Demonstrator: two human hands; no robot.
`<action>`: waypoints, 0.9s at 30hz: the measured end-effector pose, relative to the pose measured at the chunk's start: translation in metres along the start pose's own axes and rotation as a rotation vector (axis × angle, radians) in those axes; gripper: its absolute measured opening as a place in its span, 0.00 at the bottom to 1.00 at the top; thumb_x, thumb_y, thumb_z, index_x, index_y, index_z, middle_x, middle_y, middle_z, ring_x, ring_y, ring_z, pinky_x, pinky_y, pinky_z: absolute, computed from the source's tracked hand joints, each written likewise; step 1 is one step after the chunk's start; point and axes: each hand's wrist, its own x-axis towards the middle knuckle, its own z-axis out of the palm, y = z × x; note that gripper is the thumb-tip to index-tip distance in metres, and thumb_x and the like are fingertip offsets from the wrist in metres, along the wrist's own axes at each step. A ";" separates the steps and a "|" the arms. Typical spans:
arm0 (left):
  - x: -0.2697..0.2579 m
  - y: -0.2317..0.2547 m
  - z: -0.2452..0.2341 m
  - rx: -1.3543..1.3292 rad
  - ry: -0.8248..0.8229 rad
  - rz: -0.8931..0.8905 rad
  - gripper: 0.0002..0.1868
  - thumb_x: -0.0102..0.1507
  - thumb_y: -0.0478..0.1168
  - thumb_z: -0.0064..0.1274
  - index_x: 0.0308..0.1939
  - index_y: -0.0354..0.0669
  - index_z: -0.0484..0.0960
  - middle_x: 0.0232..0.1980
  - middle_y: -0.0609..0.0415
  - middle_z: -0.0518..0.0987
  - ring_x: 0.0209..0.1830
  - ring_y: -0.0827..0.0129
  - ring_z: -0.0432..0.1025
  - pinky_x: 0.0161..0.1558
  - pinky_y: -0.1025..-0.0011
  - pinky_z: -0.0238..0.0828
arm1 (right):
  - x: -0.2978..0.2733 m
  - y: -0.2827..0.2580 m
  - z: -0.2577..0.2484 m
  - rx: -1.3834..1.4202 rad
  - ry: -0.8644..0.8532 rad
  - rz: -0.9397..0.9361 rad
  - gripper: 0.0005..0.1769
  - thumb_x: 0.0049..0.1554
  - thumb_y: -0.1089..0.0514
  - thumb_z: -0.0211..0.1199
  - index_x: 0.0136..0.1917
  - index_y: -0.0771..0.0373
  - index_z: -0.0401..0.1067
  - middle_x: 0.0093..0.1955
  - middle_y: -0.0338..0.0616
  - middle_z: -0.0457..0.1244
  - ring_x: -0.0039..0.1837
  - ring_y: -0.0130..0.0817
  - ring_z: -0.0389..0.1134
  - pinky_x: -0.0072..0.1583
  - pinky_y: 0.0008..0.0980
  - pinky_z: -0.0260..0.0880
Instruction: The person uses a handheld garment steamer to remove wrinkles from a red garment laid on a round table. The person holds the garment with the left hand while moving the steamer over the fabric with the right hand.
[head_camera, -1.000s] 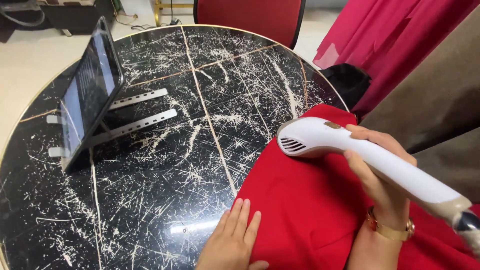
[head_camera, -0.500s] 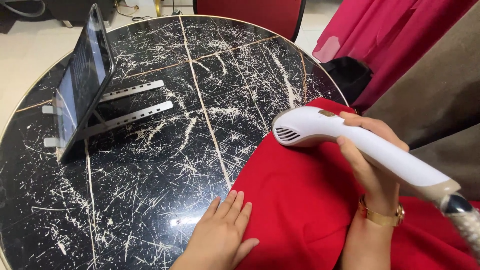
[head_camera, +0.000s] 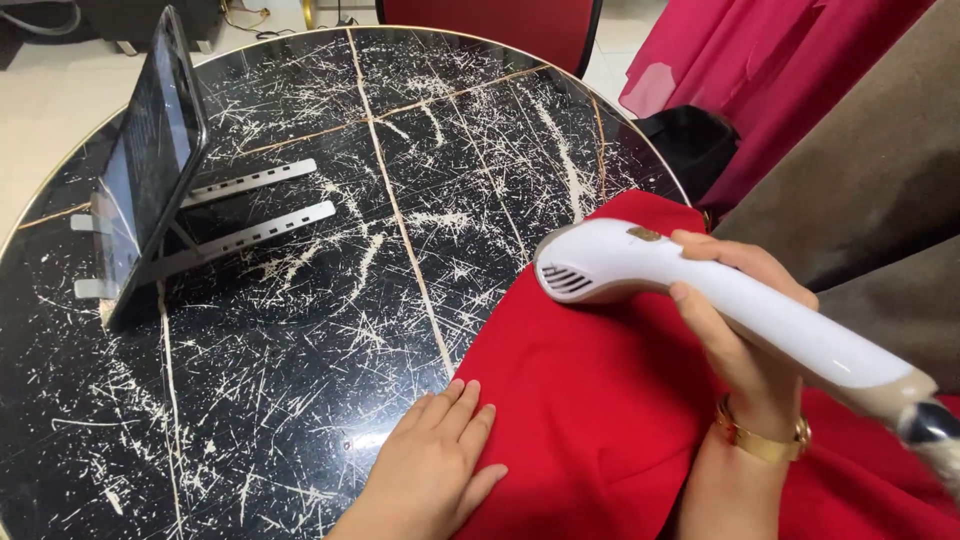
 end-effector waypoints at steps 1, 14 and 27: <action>0.000 -0.001 0.000 0.000 0.001 -0.001 0.35 0.69 0.60 0.50 0.69 0.36 0.72 0.74 0.35 0.67 0.73 0.42 0.58 0.69 0.46 0.53 | -0.002 0.000 -0.001 0.001 -0.001 -0.001 0.11 0.60 0.66 0.64 0.56 0.71 0.72 0.61 0.60 0.68 0.65 0.46 0.71 0.72 0.38 0.68; -0.001 0.000 0.005 0.020 -0.030 -0.025 0.36 0.70 0.61 0.46 0.72 0.38 0.68 0.76 0.36 0.64 0.76 0.45 0.55 0.71 0.48 0.47 | -0.006 -0.008 0.010 0.055 0.018 0.018 0.12 0.58 0.66 0.64 0.56 0.70 0.71 0.62 0.61 0.68 0.66 0.47 0.72 0.71 0.38 0.70; -0.002 0.001 0.000 0.021 0.014 -0.002 0.35 0.69 0.59 0.49 0.71 0.38 0.70 0.74 0.35 0.66 0.75 0.43 0.58 0.70 0.47 0.52 | -0.009 -0.010 0.016 0.039 0.016 0.003 0.11 0.59 0.65 0.63 0.55 0.69 0.71 0.62 0.61 0.68 0.65 0.46 0.72 0.70 0.37 0.69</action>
